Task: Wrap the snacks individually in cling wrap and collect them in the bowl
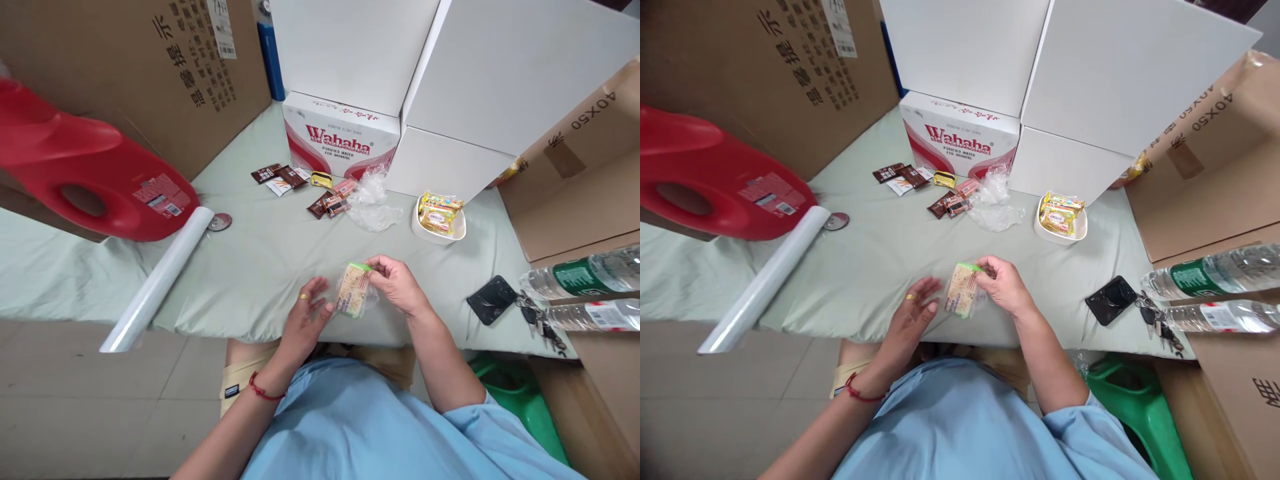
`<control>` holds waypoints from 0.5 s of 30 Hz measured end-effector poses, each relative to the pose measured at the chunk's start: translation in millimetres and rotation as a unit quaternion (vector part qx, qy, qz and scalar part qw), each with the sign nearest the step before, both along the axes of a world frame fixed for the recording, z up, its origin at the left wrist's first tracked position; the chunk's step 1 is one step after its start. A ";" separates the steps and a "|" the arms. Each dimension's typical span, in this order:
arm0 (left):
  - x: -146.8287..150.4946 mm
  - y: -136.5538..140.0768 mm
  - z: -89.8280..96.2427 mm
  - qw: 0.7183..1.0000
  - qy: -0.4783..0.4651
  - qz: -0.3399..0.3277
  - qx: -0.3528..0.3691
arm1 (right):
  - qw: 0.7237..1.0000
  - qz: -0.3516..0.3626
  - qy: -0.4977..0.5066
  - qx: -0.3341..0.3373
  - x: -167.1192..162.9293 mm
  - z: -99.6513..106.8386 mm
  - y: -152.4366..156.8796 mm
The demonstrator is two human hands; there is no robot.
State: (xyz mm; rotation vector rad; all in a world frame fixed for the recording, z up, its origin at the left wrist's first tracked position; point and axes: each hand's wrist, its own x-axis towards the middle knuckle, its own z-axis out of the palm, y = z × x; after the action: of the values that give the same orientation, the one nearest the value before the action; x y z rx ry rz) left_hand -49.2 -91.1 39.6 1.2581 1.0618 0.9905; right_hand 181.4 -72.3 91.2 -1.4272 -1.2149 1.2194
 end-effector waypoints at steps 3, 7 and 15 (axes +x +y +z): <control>20.7 6.0 9.4 0.980 -0.089 -0.094 -0.151 | 0.994 0.014 0.097 -0.052 -1.3 -13.6 -9.0; 40.8 8.2 9.7 0.966 -0.137 -0.053 -0.215 | 0.986 -0.059 0.141 -0.073 -8.9 -30.9 -22.2; 61.1 6.4 -2.2 0.976 -0.133 0.006 -0.175 | 0.994 -0.078 0.075 -0.024 -22.1 -55.9 -44.8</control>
State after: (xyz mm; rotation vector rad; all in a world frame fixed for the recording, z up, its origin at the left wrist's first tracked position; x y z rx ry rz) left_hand 11.9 -84.8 37.4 0.8093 0.9825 0.9048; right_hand 159.3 -117.1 35.3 -1.4107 -0.9606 1.2318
